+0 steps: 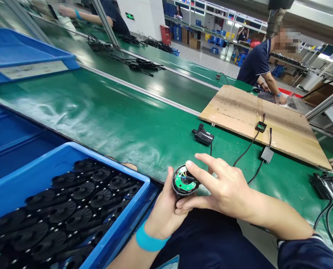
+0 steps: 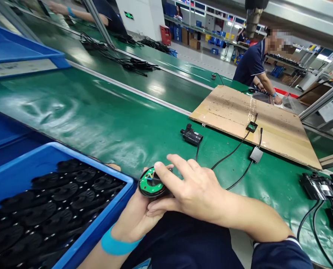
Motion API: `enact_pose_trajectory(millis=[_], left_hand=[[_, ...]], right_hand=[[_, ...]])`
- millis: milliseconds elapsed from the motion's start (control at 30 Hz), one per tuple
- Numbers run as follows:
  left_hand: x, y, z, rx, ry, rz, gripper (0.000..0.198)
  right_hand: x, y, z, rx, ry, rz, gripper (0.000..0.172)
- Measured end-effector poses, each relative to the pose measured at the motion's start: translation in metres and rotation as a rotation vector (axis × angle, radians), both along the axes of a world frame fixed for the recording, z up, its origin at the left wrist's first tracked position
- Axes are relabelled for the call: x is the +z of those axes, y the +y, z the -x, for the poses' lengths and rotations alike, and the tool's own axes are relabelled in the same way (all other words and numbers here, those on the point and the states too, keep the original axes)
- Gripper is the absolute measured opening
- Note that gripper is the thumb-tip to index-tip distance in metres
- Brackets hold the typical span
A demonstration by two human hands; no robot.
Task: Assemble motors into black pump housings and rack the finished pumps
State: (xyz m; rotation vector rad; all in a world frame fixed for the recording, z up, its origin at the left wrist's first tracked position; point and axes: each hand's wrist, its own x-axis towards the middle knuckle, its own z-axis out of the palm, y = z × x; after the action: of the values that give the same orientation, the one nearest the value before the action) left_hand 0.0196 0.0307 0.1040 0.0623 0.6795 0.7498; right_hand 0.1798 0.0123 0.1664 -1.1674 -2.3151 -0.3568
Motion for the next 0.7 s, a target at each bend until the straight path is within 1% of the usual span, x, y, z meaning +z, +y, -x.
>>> enact_pose_trajectory(millis=[33, 100, 133, 167, 200, 233, 300, 333, 400, 467, 500, 633, 700], left_hand=[[-0.004, 0.004, 0.000, -0.002, 0.025, 0.022, 0.049], [-0.013, 0.009, -0.001, -0.005, 0.092, 0.085, 0.050], [-0.017, 0.010, 0.000, -0.009, 0.117, 0.112, 0.050], [-0.021, 0.011, 0.001, -0.010, 0.128, 0.128, 0.049], [-0.024, 0.011, 0.002, -0.008, 0.124, 0.123, 0.048], [-0.026, 0.010, 0.004, -0.007, 0.108, 0.098, 0.047], [-0.027, 0.010, 0.006, -0.010, 0.065, 0.022, 0.048], [-0.027, 0.010, 0.007, -0.003, 0.058, 0.002, 0.048], [-0.027, 0.011, 0.006, 0.019, 0.075, 0.024, 0.043], [-0.029, 0.011, 0.004, 0.045, 0.108, 0.080, 0.037], [-0.030, 0.011, 0.003, 0.064, 0.117, 0.083, 0.036], [-0.033, 0.006, 0.004, 0.138, 0.110, -0.041, 0.043], [-0.033, 0.005, 0.005, 0.146, 0.131, -0.049, 0.040]], right_hand=[[-0.016, 0.005, 0.001, 0.032, 0.062, 0.007, 0.070], [-0.046, 0.015, 0.002, 0.094, 0.192, 0.086, 0.064], [-0.057, 0.019, 0.002, 0.107, 0.251, 0.132, 0.063], [-0.063, 0.021, 0.002, 0.114, 0.297, 0.171, 0.064], [-0.066, 0.022, 0.002, 0.121, 0.329, 0.193, 0.065], [-0.066, 0.022, 0.002, 0.132, 0.343, 0.194, 0.065], [-0.059, 0.019, 0.004, 0.144, 0.310, 0.180, 0.064], [-0.055, 0.018, 0.005, 0.132, 0.268, 0.190, 0.063], [-0.050, 0.018, 0.007, 0.064, 0.180, 0.261, 0.060], [-0.052, 0.019, 0.008, -0.010, 0.147, 0.345, 0.059], [-0.054, 0.020, 0.008, -0.028, 0.152, 0.362, 0.059], [-0.060, 0.021, 0.010, 0.011, 0.178, 0.301, 0.061], [-0.061, 0.024, 0.012, -0.011, 0.153, 0.329, 0.062]])
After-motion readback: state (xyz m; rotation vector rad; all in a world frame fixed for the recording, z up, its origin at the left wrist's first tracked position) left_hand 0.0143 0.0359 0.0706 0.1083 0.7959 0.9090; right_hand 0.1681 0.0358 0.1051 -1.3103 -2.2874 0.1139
